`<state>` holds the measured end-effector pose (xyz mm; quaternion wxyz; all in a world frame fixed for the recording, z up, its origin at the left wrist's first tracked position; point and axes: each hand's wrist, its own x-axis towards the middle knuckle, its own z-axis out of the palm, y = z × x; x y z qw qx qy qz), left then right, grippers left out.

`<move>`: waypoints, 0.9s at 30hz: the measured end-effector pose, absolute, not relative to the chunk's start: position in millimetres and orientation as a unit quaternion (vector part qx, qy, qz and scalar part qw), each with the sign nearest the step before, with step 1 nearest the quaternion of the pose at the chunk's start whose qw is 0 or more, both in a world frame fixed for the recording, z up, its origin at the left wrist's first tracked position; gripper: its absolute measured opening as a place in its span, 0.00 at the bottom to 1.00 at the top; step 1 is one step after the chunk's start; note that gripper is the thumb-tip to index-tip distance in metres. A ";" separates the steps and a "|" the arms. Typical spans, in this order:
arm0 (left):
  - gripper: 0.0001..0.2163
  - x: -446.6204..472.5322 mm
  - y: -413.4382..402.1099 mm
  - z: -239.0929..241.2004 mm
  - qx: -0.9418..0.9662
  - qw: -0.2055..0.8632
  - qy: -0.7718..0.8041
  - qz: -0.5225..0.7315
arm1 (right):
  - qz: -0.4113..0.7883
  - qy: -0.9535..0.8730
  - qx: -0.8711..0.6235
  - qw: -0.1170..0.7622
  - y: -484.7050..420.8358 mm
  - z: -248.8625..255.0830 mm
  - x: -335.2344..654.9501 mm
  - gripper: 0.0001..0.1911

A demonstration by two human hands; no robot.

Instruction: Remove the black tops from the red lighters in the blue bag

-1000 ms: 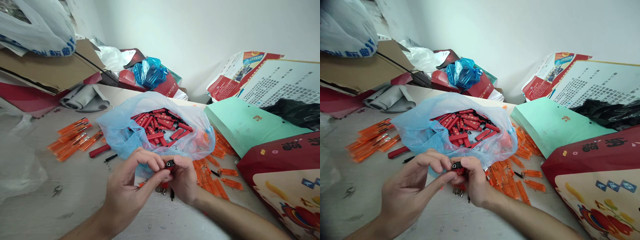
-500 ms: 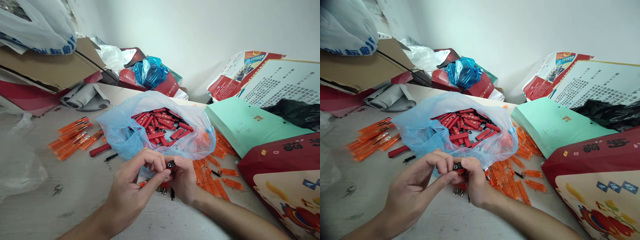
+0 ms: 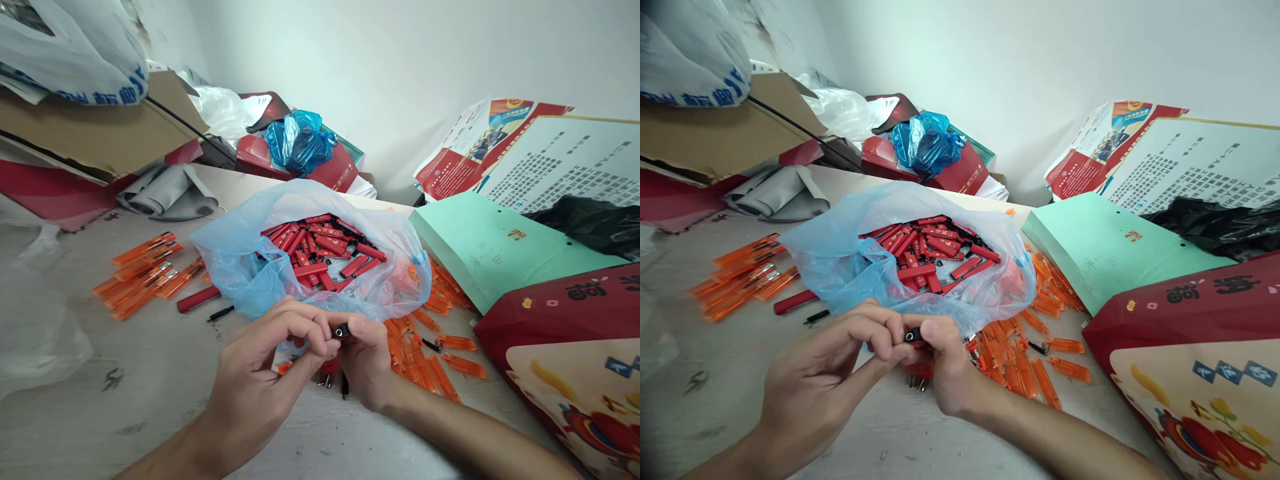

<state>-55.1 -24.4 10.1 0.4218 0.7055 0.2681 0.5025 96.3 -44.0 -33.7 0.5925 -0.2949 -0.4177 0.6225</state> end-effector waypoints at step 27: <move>0.22 -55.8 -20.2 3.4 0.608 0.596 0.403 0.336 | 0.647 -0.376 -0.388 0.539 -36.0 -11.8 87.0 0.21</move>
